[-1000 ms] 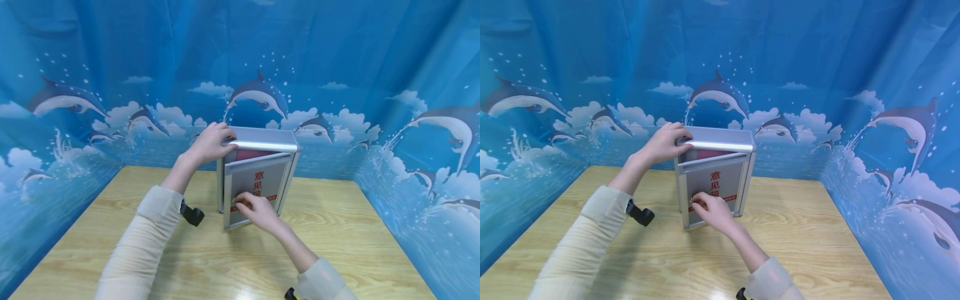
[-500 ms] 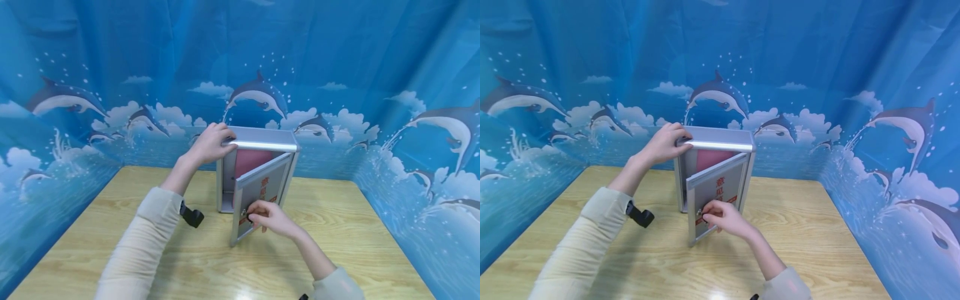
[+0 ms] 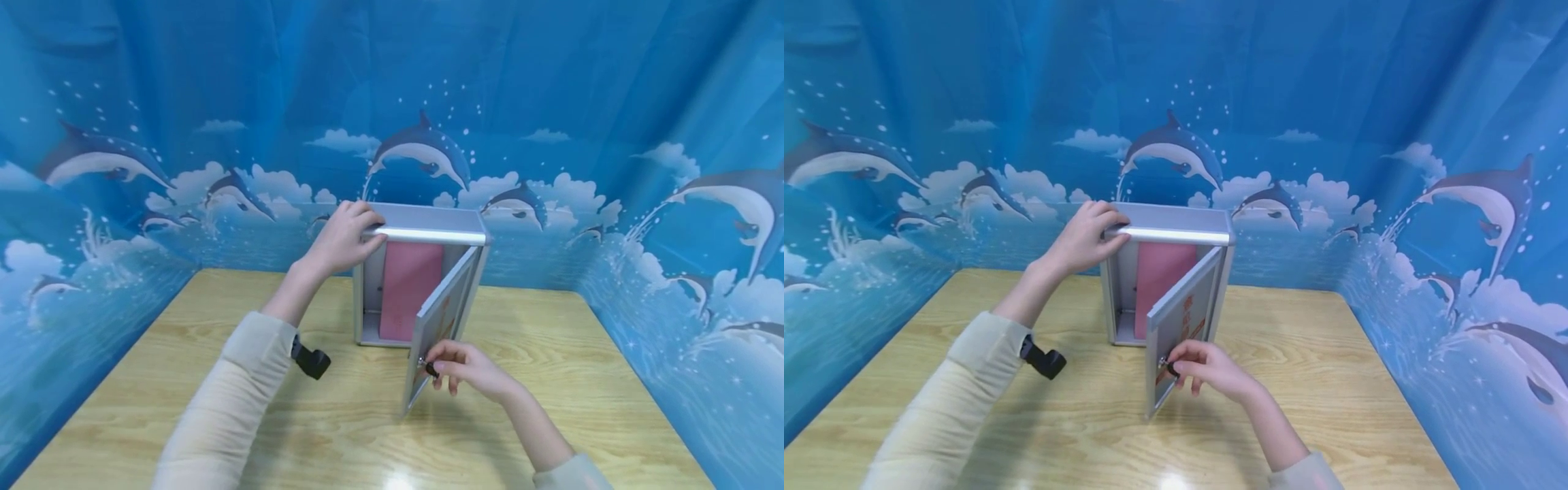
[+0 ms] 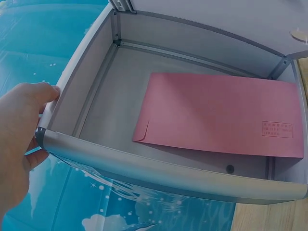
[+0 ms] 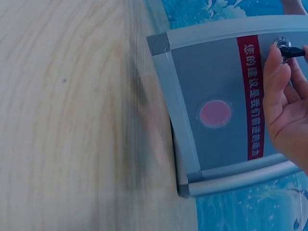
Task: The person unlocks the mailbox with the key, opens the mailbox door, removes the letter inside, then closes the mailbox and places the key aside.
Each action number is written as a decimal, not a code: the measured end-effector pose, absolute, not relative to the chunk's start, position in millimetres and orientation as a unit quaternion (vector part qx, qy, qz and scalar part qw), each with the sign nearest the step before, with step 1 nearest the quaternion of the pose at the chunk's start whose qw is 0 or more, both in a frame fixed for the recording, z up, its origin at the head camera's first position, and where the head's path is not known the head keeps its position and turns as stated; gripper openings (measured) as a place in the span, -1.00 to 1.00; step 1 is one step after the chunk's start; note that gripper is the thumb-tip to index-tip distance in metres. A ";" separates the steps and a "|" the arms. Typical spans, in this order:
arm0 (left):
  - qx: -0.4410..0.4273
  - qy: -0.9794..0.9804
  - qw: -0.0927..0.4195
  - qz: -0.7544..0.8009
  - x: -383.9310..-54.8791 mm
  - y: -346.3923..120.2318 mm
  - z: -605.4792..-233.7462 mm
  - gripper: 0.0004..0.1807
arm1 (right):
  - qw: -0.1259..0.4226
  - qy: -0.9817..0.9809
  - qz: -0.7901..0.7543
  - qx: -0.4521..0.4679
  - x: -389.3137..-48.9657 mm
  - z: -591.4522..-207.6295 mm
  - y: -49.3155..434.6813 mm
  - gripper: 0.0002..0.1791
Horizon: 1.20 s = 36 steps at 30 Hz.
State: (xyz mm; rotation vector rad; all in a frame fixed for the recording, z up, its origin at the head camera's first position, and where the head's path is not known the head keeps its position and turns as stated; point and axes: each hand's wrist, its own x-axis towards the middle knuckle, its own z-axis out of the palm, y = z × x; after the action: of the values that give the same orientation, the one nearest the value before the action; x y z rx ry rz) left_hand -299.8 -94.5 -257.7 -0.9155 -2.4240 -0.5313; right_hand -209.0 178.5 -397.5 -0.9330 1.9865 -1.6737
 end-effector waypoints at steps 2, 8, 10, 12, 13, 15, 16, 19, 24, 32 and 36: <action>-0.337 -0.887 0.251 -0.194 -299.6 -94.6 -257.5 -0.71 | 0.199 0.692 -0.608 -0.334 -208.5 -398.5 182.6 -0.73; -0.337 -0.885 0.258 -0.193 -300.8 -94.1 -256.6 -0.71 | 0.213 0.663 -0.628 -0.348 -205.1 -397.8 194.3 -0.78; -0.336 -0.885 0.257 -0.192 -301.2 -94.1 -256.8 -0.71 | 0.216 0.661 -0.629 -0.349 -203.8 -397.8 197.8 -0.80; -0.335 -0.887 0.256 -0.191 -301.3 -94.2 -257.1 -0.71 | 0.219 0.660 -0.630 -0.346 -202.7 -398.4 201.2 -0.80; -0.334 -0.887 0.255 -0.190 -301.3 -94.3 -257.3 -0.71 | 0.221 0.659 -0.630 -0.346 -202.3 -398.9 202.7 -0.80; -0.334 -0.888 0.255 -0.187 -301.2 -94.6 -257.7 -0.71 | 0.220 0.656 -0.633 -0.348 -201.7 -400.0 206.0 -0.79; -0.334 -0.888 0.256 -0.186 -301.0 -94.8 -257.7 -0.71 | 0.218 0.653 -0.635 -0.350 -201.6 -400.7 207.7 -0.78; -0.336 -0.887 0.263 -0.179 -301.0 -95.3 -258.5 -0.72 | 0.209 0.643 -0.640 -0.365 -201.3 -403.2 213.4 -0.78; -0.343 -0.878 0.287 -0.167 -302.3 -95.6 -261.8 -0.74 | 0.201 0.622 -0.653 -0.382 -200.1 -407.1 224.9 -0.73; -0.351 -0.866 0.319 -0.157 -302.7 -95.0 -268.1 -0.75 | 0.216 0.580 -0.694 -0.368 -195.8 -410.8 240.8 -0.60; -0.353 -0.859 0.338 -0.154 -304.2 -94.6 -273.3 -0.75 | 0.207 0.561 -0.709 -0.372 -193.8 -413.6 248.3 -0.56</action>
State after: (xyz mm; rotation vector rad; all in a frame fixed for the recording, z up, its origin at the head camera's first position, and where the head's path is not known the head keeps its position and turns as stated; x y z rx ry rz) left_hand -304.2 -94.6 -273.3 -0.9205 -2.2381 -0.4005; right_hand -193.8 248.3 -413.6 -1.0364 1.5635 -1.9756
